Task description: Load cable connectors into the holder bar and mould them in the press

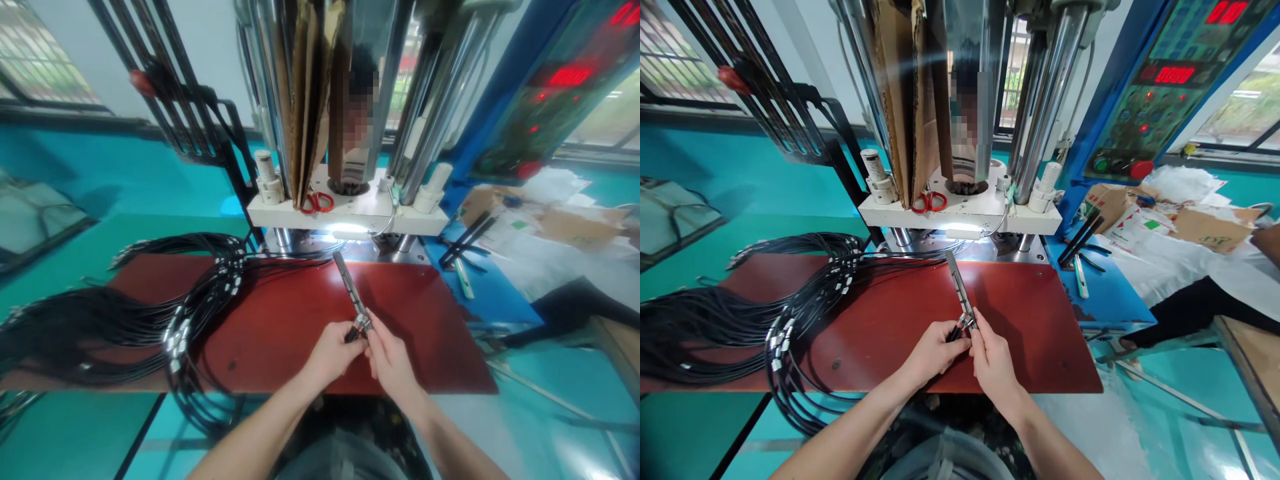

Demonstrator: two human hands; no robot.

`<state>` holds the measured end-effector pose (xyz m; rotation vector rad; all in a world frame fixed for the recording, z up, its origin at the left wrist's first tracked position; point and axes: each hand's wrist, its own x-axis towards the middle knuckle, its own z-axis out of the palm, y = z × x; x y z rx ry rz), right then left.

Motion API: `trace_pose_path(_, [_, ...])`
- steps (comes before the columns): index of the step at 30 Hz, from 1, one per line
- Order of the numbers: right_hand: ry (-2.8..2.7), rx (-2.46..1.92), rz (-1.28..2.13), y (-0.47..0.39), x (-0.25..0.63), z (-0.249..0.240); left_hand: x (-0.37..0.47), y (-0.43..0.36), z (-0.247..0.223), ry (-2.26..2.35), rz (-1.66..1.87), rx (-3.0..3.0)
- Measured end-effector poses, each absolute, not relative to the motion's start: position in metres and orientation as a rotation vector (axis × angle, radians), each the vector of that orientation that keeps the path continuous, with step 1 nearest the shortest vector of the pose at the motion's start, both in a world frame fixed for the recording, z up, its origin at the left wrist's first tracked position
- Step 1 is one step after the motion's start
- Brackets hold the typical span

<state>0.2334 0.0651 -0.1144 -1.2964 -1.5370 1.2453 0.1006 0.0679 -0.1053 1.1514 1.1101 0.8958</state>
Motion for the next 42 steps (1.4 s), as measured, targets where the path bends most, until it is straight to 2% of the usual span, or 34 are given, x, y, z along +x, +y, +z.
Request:
trace_pose_path(6, [-1.181,-1.281,1.429,0.066,0.236,-0.105,0.087,0.071,-0.096,1.031,1.164,0.962])
trace_pose_path(14, [-1.095,-1.271,1.392,0.061,0.238,-0.104,0.087,0.077,-0.097,0.953,0.963,0.866])
trace_pose_path(31, [-1.203,-1.292,1.393,0.062,0.239,-0.108,0.097,0.072,-0.099,1.222,1.006,1.379])
trace_pose_path(37, [-1.181,-1.267,1.394,0.061,0.239,-0.109,0.097,0.064,-0.098,1.409,1.019,1.81])
trace_pose_path(42, [-1.17,-1.261,1.395,0.06,0.239,-0.109,0.098,0.064,-0.096,1.444,0.903,1.919])
